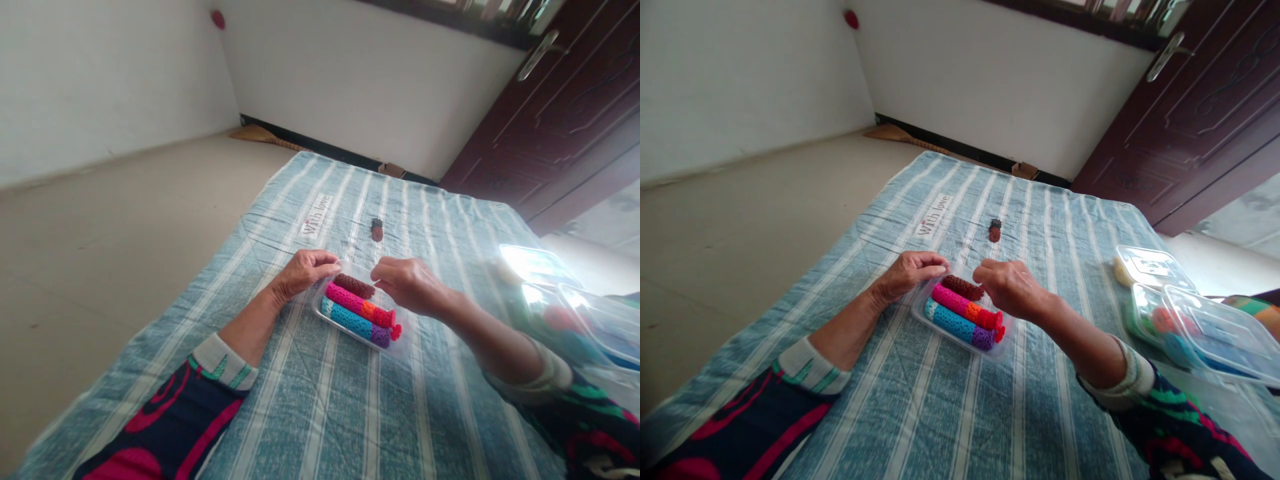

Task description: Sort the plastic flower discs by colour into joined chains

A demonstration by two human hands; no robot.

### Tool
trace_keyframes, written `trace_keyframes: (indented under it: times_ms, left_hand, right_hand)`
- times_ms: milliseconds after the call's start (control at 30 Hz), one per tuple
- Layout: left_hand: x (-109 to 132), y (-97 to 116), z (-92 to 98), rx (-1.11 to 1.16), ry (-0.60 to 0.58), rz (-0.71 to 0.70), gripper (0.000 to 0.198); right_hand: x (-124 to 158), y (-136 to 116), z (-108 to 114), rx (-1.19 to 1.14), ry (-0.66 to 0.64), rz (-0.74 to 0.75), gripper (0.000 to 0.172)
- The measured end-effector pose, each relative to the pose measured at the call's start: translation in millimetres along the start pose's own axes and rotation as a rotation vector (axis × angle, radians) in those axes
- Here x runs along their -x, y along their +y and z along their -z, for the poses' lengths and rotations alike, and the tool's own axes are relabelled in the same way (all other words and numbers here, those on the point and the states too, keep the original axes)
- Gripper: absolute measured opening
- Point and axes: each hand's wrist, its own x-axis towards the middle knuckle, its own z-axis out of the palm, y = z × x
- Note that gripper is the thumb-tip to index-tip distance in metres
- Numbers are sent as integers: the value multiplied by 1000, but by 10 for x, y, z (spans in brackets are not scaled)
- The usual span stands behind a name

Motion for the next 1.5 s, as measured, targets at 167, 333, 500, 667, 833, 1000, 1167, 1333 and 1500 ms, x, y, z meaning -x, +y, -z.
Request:
trace_keyframes:
  times_ms: [167, 333, 500, 667, 833, 1000, 1167, 1333, 1500]
  left_hand:
    - [-6, -8, 9, -4, -2, -5, 28]
    - [6, 13, 17, -5, -20, 39, 30]
    - [15, 31, 24, 10, -4, 49, 30]
    - [13, 47, 25, 43, -11, 39, 25]
    - [0, 19, 39, 18, -10, 43, 27]
    - [-11, -37, 56, 20, -14, 44, 29]
    - [-2, -16, 50, 36, -13, 55, 27]
    - [0, 8, 40, 27, -11, 60, 28]
    - [-1, -3, 42, 18, -12, 48, 29]
  right_hand:
    - [-17, -43, -32, 231, 5, -52, 18]
    - [-87, 19, 7, 124, 48, -63, 8]
    - [-282, 383, 75, -54, 121, -235, 14]
    - [-482, 775, -60, 29, 57, -437, 15]
    - [-609, 896, -171, 41, -42, -561, 19]
    - [-747, 904, -188, 74, -116, -628, 22]
    - [-813, 903, -245, 127, -131, -632, 22]
    - [-783, 919, -305, 137, -83, -597, 23]
    - [-726, 968, -386, 78, 34, -572, 24]
